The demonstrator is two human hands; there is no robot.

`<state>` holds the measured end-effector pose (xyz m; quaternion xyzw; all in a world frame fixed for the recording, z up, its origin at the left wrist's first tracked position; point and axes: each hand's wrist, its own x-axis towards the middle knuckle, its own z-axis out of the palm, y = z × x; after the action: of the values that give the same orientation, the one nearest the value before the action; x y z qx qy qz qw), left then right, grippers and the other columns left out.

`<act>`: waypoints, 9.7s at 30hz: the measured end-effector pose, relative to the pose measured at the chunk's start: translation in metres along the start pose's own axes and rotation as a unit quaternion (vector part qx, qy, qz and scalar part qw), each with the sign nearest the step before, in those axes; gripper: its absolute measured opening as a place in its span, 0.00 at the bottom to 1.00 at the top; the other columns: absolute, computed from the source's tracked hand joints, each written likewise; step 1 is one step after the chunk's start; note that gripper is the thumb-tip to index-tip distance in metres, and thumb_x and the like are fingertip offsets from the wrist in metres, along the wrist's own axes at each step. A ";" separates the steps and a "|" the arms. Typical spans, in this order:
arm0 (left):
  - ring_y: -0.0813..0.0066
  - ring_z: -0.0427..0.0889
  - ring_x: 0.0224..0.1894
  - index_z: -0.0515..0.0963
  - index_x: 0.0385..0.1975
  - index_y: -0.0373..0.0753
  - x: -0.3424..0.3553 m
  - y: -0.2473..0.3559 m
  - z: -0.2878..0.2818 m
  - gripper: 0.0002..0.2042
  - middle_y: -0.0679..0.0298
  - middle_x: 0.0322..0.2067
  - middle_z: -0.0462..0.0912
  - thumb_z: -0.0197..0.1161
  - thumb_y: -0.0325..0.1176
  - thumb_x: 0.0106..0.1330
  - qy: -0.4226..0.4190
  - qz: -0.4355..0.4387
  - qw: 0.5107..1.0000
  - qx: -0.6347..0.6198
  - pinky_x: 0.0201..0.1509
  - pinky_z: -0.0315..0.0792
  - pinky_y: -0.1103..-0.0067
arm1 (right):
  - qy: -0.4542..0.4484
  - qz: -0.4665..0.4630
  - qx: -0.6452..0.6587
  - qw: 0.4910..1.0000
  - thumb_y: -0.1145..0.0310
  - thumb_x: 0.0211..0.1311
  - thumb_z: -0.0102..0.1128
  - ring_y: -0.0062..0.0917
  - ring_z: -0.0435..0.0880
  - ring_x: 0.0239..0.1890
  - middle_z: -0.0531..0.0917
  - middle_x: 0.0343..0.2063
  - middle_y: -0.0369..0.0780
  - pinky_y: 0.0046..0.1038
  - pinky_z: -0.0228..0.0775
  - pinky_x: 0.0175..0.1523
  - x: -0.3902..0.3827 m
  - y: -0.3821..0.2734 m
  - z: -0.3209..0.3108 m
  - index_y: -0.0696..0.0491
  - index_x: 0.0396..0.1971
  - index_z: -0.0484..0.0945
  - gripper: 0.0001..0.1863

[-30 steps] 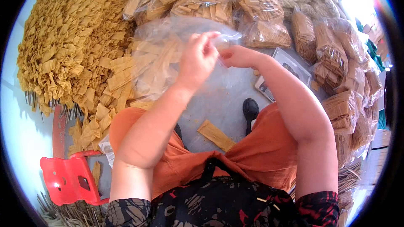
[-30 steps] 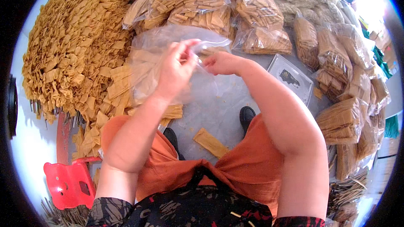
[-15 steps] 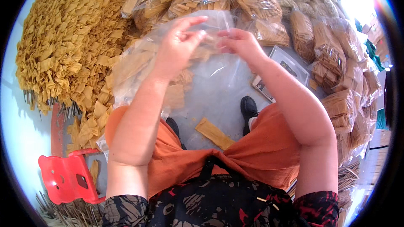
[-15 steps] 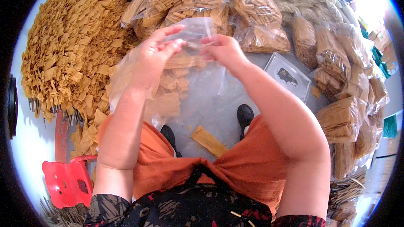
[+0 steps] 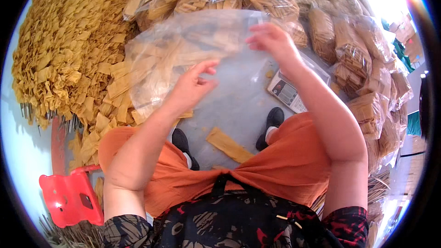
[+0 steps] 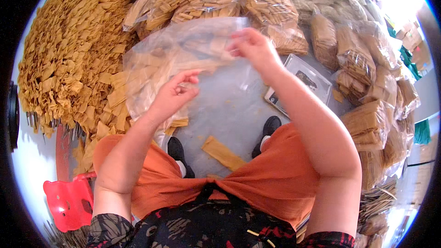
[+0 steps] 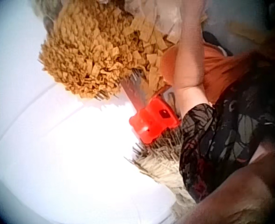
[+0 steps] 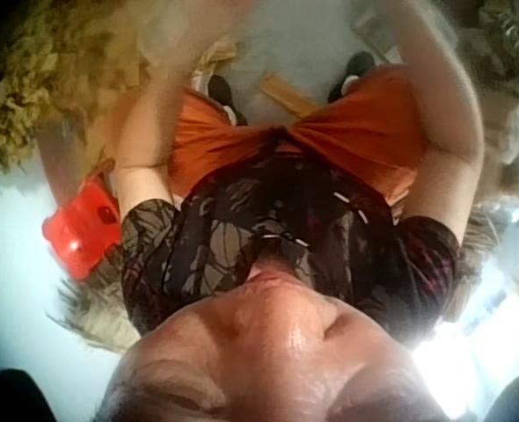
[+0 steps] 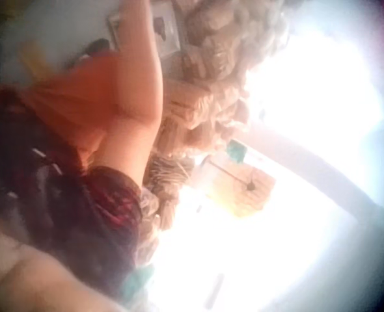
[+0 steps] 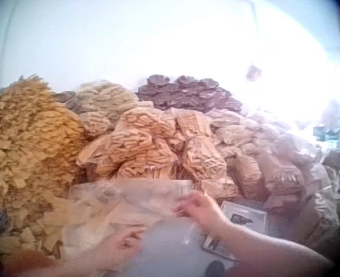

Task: The person gathers flat food products from a large pile on the floor and places them into plastic bags, occasionally using a scale to check the weight.

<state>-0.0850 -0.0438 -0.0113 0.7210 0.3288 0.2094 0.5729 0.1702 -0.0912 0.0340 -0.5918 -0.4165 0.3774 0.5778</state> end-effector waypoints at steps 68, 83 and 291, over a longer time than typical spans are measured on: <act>0.87 0.76 0.33 0.78 0.49 0.40 -0.161 -0.038 -0.215 0.12 0.72 0.36 0.80 0.58 0.34 0.68 0.401 -0.053 0.907 -0.117 0.40 0.72 0.89 | 0.048 0.235 -0.026 0.970 0.77 0.59 0.52 0.19 0.77 0.31 0.82 0.37 0.38 0.20 0.71 0.37 -0.018 0.155 -0.113 0.47 0.64 0.63 0.31; 0.81 0.77 0.32 0.80 0.44 0.41 -0.273 -0.298 -0.134 0.11 0.69 0.33 0.81 0.60 0.30 0.63 0.492 -0.311 0.756 -0.298 0.37 0.74 0.84 | 0.075 0.338 -0.161 0.924 0.80 0.58 0.45 0.26 0.80 0.39 0.73 0.52 0.47 0.27 0.73 0.41 0.021 0.231 -0.208 0.57 0.64 0.56 0.31; 0.62 0.63 0.65 0.42 0.70 0.41 -0.025 -0.012 -0.070 0.44 0.55 0.64 0.60 0.65 0.47 0.62 -0.020 -0.001 0.999 0.026 0.66 0.59 0.70 | -0.131 0.130 0.264 0.947 0.72 0.52 0.70 0.27 0.81 0.45 0.80 0.45 0.42 0.28 0.74 0.50 -0.037 0.064 0.142 0.60 0.52 0.71 0.27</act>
<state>-0.1523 -0.0118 -0.0031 0.7396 0.3233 0.1861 0.5602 0.0284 -0.0718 -0.0381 -0.4121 -0.2936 0.6201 0.5995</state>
